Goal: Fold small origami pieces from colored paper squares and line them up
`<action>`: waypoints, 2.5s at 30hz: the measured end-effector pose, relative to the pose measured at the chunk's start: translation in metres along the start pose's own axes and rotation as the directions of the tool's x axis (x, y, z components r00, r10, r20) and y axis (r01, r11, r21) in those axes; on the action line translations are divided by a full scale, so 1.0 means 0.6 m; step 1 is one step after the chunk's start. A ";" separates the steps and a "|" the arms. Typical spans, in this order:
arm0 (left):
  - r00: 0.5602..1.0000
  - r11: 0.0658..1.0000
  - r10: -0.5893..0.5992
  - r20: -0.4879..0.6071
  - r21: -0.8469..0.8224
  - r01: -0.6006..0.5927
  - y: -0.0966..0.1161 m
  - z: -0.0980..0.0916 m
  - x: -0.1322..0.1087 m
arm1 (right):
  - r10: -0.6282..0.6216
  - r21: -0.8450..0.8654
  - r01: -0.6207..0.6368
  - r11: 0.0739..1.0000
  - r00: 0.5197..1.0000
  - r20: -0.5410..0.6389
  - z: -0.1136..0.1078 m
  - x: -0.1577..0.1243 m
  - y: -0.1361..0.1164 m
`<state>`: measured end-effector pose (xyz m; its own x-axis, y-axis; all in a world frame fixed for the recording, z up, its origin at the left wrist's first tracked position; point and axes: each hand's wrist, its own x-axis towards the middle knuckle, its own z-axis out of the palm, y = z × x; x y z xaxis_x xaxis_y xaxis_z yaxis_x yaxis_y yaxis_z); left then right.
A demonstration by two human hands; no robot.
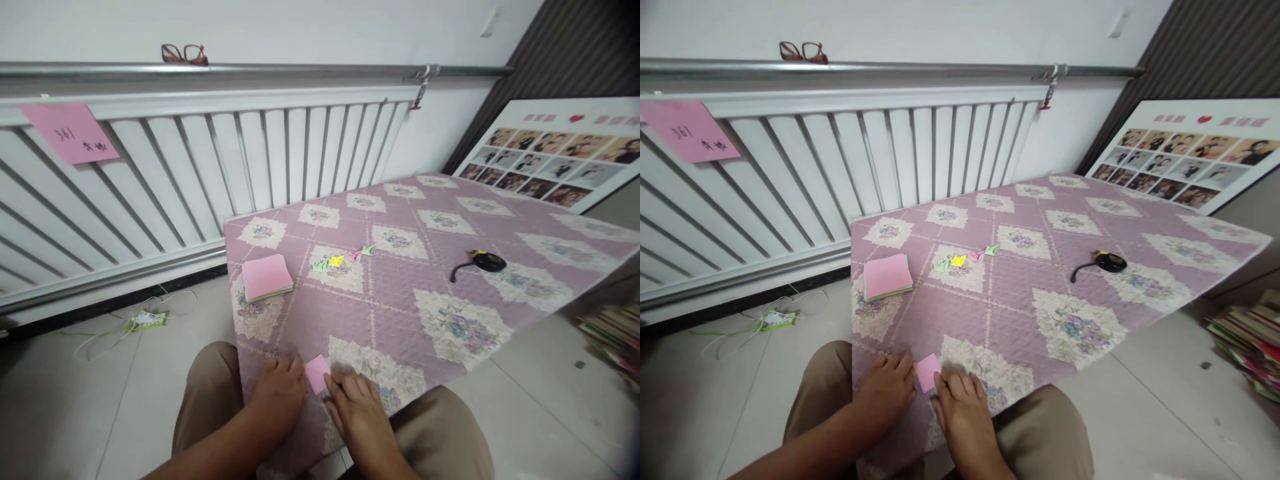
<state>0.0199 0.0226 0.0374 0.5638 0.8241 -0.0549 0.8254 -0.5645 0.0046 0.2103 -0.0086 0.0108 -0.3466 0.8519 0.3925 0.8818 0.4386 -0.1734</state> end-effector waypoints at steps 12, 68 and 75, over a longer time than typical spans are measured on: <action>0.995 0.995 0.104 0.005 -0.002 -0.104 -0.024 -0.018 0.007 | -0.003 -0.004 0.003 1.000 0.999 0.047 -0.011 0.030 0.011; 0.933 0.942 0.331 -0.144 0.000 -0.334 -0.039 0.001 0.028 | -0.093 0.143 0.062 0.988 0.971 0.222 -0.012 0.060 0.024; 0.925 0.933 0.353 -0.141 -0.012 -0.359 -0.046 0.009 0.030 | -0.219 0.025 0.219 0.975 0.946 0.241 -0.017 0.066 0.025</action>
<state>0.0072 0.0530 0.0307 0.8170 0.5694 0.0913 0.5687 -0.8218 0.0362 0.2130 0.0286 0.0328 -0.5975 0.7786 0.1919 0.7761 0.6217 -0.1058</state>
